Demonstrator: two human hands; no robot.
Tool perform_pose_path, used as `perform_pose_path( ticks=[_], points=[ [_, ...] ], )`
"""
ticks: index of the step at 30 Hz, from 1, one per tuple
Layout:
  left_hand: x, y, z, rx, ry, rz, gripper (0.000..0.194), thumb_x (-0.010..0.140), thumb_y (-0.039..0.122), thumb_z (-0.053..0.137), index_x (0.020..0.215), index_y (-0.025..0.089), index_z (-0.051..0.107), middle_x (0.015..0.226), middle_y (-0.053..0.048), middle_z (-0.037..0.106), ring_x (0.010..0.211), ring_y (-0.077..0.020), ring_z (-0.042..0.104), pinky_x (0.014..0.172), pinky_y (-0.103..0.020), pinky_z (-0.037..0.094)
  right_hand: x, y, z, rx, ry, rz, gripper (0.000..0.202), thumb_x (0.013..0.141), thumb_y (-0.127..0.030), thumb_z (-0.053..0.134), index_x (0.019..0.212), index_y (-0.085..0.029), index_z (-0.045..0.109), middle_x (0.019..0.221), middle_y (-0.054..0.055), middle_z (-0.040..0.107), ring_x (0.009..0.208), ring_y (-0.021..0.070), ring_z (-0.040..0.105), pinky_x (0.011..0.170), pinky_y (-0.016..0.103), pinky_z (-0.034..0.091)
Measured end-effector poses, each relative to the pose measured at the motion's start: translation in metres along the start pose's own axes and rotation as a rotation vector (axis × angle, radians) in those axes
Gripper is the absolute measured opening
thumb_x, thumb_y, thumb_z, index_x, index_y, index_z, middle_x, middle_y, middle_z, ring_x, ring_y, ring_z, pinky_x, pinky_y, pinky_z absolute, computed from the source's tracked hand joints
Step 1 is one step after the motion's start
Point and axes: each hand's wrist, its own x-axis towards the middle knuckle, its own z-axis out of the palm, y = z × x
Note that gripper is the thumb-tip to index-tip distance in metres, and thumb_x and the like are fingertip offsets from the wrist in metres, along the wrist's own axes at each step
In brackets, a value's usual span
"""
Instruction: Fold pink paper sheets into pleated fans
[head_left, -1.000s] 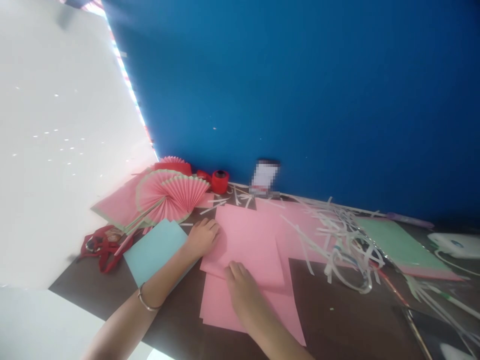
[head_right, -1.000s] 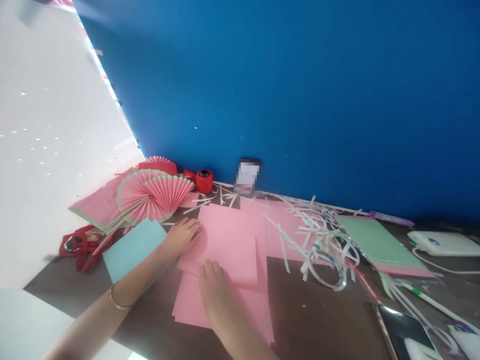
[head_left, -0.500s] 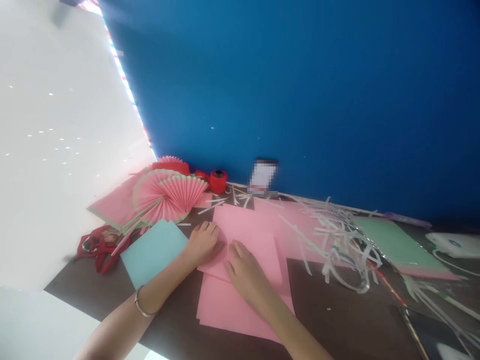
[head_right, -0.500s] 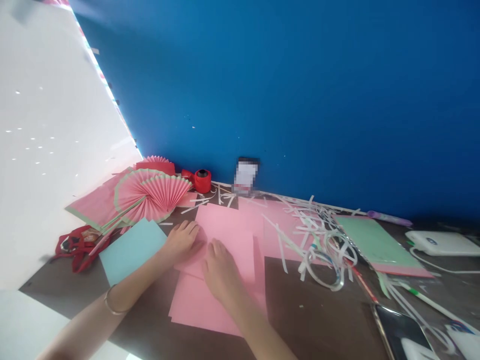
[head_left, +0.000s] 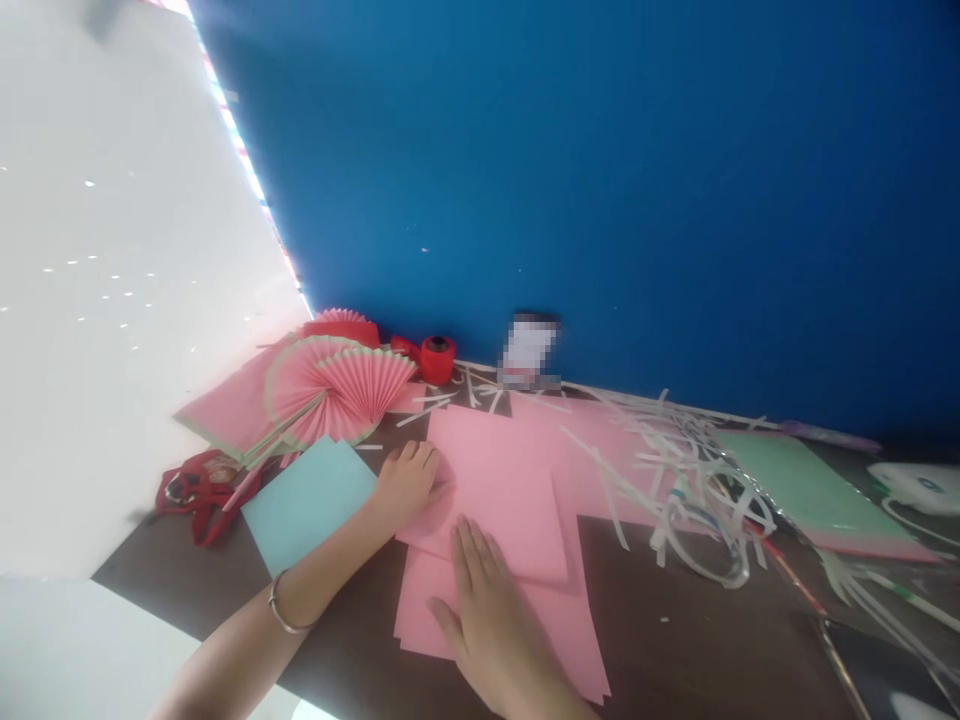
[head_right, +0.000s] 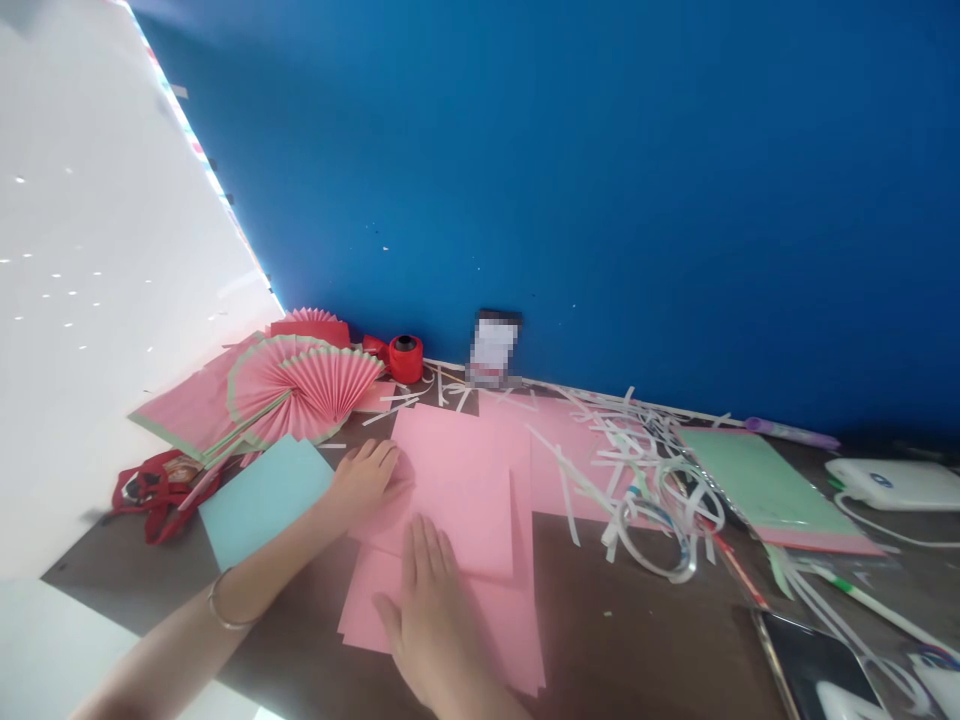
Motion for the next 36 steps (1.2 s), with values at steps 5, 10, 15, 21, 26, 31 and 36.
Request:
perform_pose_path(
  ticks=[5, 10, 15, 21, 26, 31, 36],
  points=[
    [0.0, 0.0, -0.001, 0.012, -0.011, -0.001, 0.036, 0.087, 0.045, 0.04, 0.102, 0.015, 0.054, 0.102, -0.01, 0.056, 0.091, -0.0229, 0.049, 0.074, -0.035, 0.041, -0.016, -0.007, 0.013, -0.049, 0.078, -0.022, 0.069, 0.087, -0.036, 0.038, 0.141, -0.003, 0.01, 0.143, 0.018, 0.023, 0.13, 0.0307, 0.026, 0.101, 0.047, 0.036],
    [-0.002, 0.004, -0.002, 0.009, -0.005, -0.017, 0.035, 0.088, 0.039, 0.039, 0.106, 0.013, 0.055, 0.107, -0.011, 0.056, 0.092, -0.0231, 0.05, 0.077, -0.037, 0.042, -0.018, -0.007, 0.023, -0.081, 0.135, -0.031, 0.07, 0.084, -0.033, 0.043, 0.14, -0.004, 0.015, 0.142, 0.018, 0.027, 0.128, 0.031, 0.03, 0.099, 0.047, 0.037],
    [-0.012, 0.023, 0.0, -0.014, 0.037, -0.069, 0.041, 0.088, 0.039, 0.037, 0.111, 0.011, 0.057, 0.115, -0.013, 0.055, 0.102, -0.027, 0.048, 0.096, -0.048, 0.031, -0.017, -0.006, 0.026, -0.089, 0.141, -0.022, 0.068, 0.081, -0.035, 0.048, 0.137, -0.002, 0.026, 0.14, 0.019, 0.031, 0.128, 0.0313, 0.031, 0.101, 0.046, 0.034],
    [-0.02, 0.039, 0.002, 0.009, -0.005, -0.103, 0.062, 0.089, 0.049, 0.025, 0.122, 0.003, 0.05, 0.129, -0.021, 0.044, 0.12, -0.0329, 0.037, 0.102, -0.055, 0.021, -0.017, -0.006, 0.017, -0.134, 0.166, -0.06, 0.067, 0.084, -0.041, 0.043, 0.135, 0.0, 0.029, 0.138, 0.02, 0.035, 0.125, 0.0311, 0.035, 0.101, 0.045, 0.033],
    [-0.019, 0.037, 0.001, 0.018, -0.049, -0.095, 0.064, 0.089, 0.05, 0.023, 0.123, 0.003, 0.05, 0.131, -0.022, 0.043, 0.121, -0.034, 0.037, 0.102, -0.056, 0.02, -0.022, 0.0, 0.01, -0.166, 0.237, -0.088, 0.07, 0.086, -0.039, 0.041, 0.14, -0.001, 0.017, 0.137, 0.019, 0.036, 0.124, 0.0304, 0.037, 0.1, 0.047, 0.03],
    [-0.018, 0.037, 0.001, 0.007, -0.048, -0.085, 0.064, 0.088, 0.051, 0.025, 0.123, 0.003, 0.049, 0.131, -0.022, 0.043, 0.121, -0.0343, 0.038, 0.102, -0.056, 0.022, -0.037, 0.016, 0.006, -0.202, 0.277, -0.03, 0.077, 0.085, -0.045, 0.041, 0.142, -0.004, 0.007, 0.136, 0.018, 0.038, 0.121, 0.031, 0.042, 0.097, 0.047, 0.033],
    [-0.018, 0.038, 0.003, 0.011, -0.048, -0.097, 0.063, 0.088, 0.052, 0.027, 0.123, 0.005, 0.05, 0.132, -0.022, 0.042, 0.121, -0.0338, 0.038, 0.101, -0.055, 0.024, -0.057, 0.036, 0.003, -0.241, 0.265, 0.041, 0.077, 0.085, -0.046, 0.039, 0.142, -0.007, 0.006, 0.137, 0.017, 0.038, 0.121, 0.0311, 0.042, 0.096, 0.048, 0.034]
  ],
)
